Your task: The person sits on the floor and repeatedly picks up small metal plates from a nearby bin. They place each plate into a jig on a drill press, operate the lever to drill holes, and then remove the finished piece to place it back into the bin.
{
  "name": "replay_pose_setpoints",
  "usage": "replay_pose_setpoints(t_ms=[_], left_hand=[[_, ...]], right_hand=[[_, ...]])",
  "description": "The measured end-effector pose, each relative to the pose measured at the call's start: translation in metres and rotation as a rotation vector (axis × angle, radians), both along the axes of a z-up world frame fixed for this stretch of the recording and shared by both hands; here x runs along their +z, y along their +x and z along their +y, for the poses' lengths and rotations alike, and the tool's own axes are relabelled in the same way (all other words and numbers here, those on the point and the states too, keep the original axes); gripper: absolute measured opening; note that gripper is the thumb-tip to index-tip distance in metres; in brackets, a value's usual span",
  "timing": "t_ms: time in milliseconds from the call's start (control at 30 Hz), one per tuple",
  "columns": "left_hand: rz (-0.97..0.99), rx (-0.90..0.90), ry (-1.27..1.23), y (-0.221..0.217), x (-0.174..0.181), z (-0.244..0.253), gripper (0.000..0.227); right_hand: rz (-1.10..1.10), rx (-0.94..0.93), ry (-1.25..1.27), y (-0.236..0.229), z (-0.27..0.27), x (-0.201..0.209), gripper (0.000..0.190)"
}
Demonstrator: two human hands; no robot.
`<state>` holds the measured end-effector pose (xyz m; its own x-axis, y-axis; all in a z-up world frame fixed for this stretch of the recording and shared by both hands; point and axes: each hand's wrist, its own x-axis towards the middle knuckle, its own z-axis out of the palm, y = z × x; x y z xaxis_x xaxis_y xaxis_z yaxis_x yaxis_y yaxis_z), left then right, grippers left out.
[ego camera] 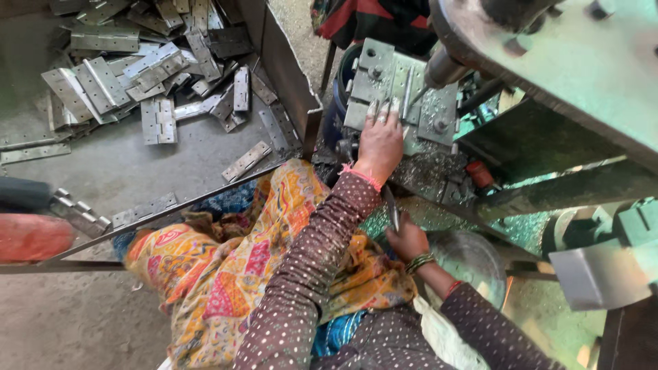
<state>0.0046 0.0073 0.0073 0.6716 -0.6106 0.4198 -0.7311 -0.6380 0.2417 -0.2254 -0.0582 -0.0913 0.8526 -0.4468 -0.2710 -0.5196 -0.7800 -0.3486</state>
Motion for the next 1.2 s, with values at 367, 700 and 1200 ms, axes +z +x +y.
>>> replay_pose_setpoints(t_ms=[367, 700, 1200], left_hand=[[0.181, -0.046, 0.188, 0.017, 0.016, -0.005, 0.033], [-0.047, -0.022, -0.037, 0.018, 0.014, -0.005, 0.03], [0.039, 0.662, 0.053, 0.055, -0.125, 0.254, 0.045]], right_hand=[[0.263, 0.121, -0.044, 0.033, -0.036, 0.074, 0.067], [0.002, 0.028, -0.078, -0.027, -0.026, -0.065, 0.058], [0.171, -0.065, 0.151, 0.032, -0.003, 0.113, 0.057]])
